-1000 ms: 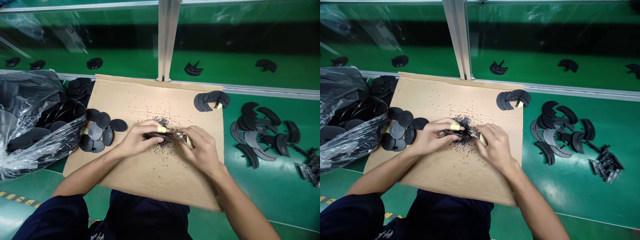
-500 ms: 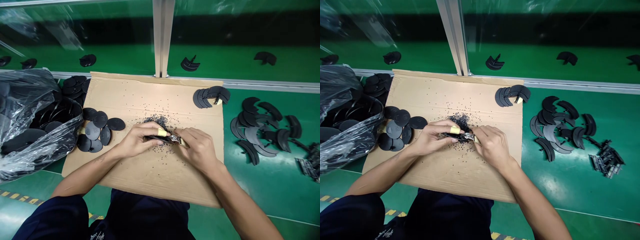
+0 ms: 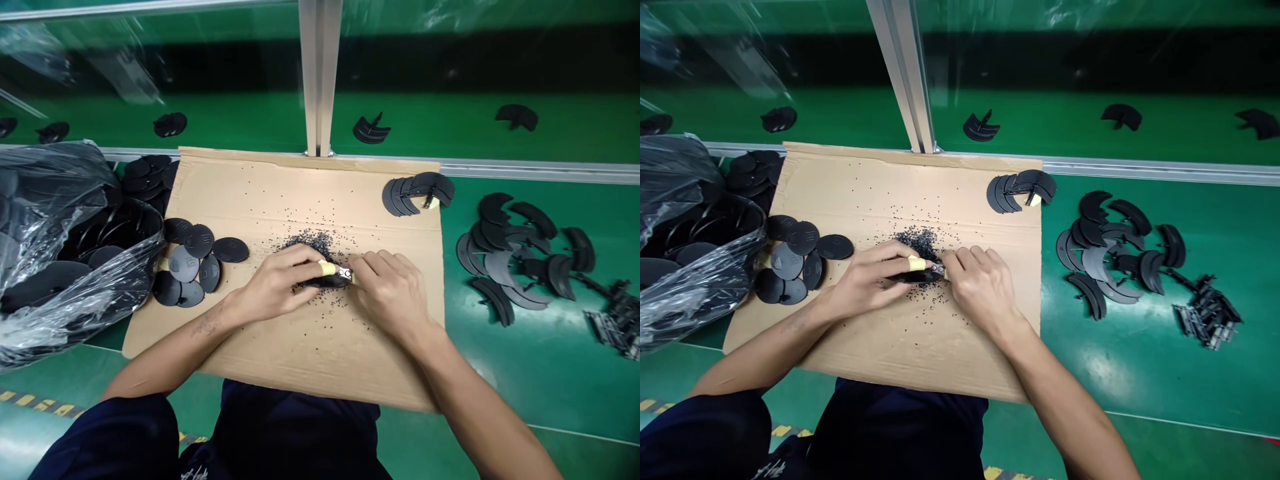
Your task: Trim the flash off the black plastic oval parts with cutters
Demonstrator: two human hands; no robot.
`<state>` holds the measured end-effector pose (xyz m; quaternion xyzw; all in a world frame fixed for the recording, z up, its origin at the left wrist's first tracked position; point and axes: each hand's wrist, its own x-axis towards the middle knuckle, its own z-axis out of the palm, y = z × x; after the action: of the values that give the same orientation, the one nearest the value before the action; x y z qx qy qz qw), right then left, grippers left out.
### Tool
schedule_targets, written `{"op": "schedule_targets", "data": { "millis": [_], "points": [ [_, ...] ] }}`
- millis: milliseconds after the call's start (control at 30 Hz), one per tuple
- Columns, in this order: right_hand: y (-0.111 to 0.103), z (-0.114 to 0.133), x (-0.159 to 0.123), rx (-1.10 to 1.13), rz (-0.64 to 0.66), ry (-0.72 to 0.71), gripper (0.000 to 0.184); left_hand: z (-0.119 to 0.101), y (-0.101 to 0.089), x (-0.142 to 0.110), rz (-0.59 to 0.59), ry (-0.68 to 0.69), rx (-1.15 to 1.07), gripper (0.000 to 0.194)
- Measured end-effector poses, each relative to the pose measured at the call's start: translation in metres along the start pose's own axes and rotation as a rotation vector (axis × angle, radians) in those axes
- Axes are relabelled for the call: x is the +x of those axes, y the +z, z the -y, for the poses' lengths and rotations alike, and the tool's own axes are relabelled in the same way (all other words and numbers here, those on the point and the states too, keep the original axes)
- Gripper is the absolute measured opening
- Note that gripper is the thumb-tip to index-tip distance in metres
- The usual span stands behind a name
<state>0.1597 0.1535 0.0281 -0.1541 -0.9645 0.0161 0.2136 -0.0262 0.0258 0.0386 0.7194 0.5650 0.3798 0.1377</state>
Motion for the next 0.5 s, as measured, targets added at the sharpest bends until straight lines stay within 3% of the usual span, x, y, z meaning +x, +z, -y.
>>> {"op": "schedule_targets", "data": {
  "millis": [133,333,433,500],
  "points": [
    [0.0018,-0.0012,-0.0015,0.102,0.023,0.053,0.018,0.0052,0.0012,-0.0032,-0.052,0.061,0.247,0.027],
    [0.0046,-0.0041,-0.0019,0.520,-0.013,0.137,0.015,0.0092,-0.0029,0.0001,-0.233,-0.029,-0.055,0.021],
    [0.0032,-0.0016,-0.0014,0.514,-0.075,0.074,0.018,0.0091,-0.0023,-0.0001,-0.207,-0.002,-0.086,0.018],
    [0.0019,0.0005,-0.0019,0.410,-0.114,0.002,0.022,0.0093,-0.0007,-0.0019,-0.173,0.040,0.005,0.014]
  ]
}}
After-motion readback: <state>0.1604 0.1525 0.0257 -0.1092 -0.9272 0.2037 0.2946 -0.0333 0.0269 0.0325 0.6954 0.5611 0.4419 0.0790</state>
